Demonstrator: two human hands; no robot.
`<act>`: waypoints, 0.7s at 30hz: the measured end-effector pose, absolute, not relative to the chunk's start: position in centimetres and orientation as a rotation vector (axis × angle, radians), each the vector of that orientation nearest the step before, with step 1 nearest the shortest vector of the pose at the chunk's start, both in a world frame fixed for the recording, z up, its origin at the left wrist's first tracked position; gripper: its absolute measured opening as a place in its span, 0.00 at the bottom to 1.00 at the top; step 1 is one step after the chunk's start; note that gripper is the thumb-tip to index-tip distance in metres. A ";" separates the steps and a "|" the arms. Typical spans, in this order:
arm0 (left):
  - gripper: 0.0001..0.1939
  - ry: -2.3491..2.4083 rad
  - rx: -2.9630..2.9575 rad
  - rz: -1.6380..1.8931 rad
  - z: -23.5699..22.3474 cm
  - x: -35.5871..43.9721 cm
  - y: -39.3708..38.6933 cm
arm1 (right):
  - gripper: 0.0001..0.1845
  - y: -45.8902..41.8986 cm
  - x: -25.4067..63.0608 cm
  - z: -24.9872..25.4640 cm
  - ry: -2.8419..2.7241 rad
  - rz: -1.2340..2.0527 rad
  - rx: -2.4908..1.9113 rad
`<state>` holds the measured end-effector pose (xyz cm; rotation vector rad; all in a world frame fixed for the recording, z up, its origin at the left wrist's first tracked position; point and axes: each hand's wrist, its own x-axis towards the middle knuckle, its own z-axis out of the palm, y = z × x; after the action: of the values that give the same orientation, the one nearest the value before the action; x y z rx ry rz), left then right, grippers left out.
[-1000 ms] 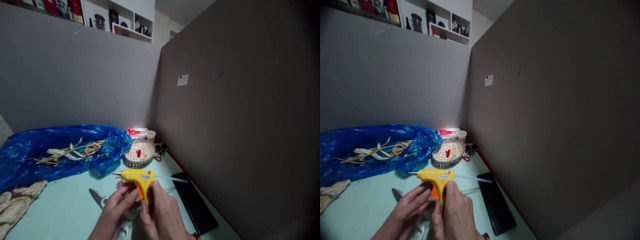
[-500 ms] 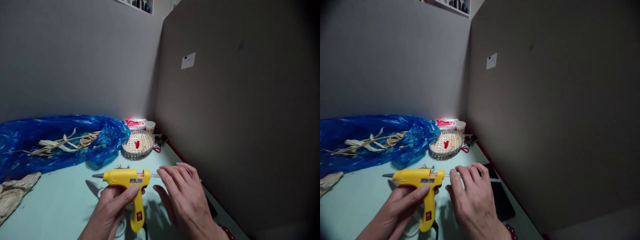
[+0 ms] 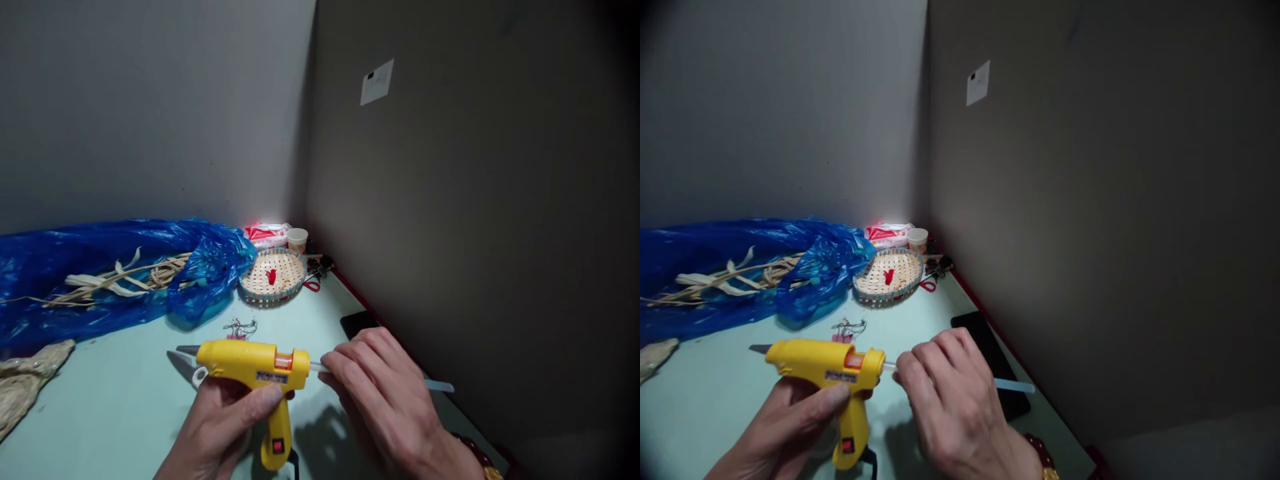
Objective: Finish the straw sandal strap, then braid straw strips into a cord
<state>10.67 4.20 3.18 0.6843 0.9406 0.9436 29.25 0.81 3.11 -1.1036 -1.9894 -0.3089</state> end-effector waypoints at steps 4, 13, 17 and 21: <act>0.24 1.005 0.659 0.929 2.9 10.6 4.0 | 0.10 0.1 28.9 3.6 -2.055 -0.299 -1.117; 0.14 0.957 0.904 0.898 3.0 10.7 4.4 | 0.17 -0.2 29.6 3.9 -2.124 -0.146 -1.259; 0.12 0.963 0.932 0.871 2.9 10.9 4.7 | 0.16 0.9 29.8 2.8 -2.124 -0.121 -1.213; 0.14 0.930 0.905 0.819 1.9 11.1 5.3 | 0.10 1.3 29.6 2.0 -2.045 -0.277 -1.256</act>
<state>11.14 5.28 1.93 0.9052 0.9304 0.8194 29.62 1.34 2.04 -1.2558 -2.0445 -0.2775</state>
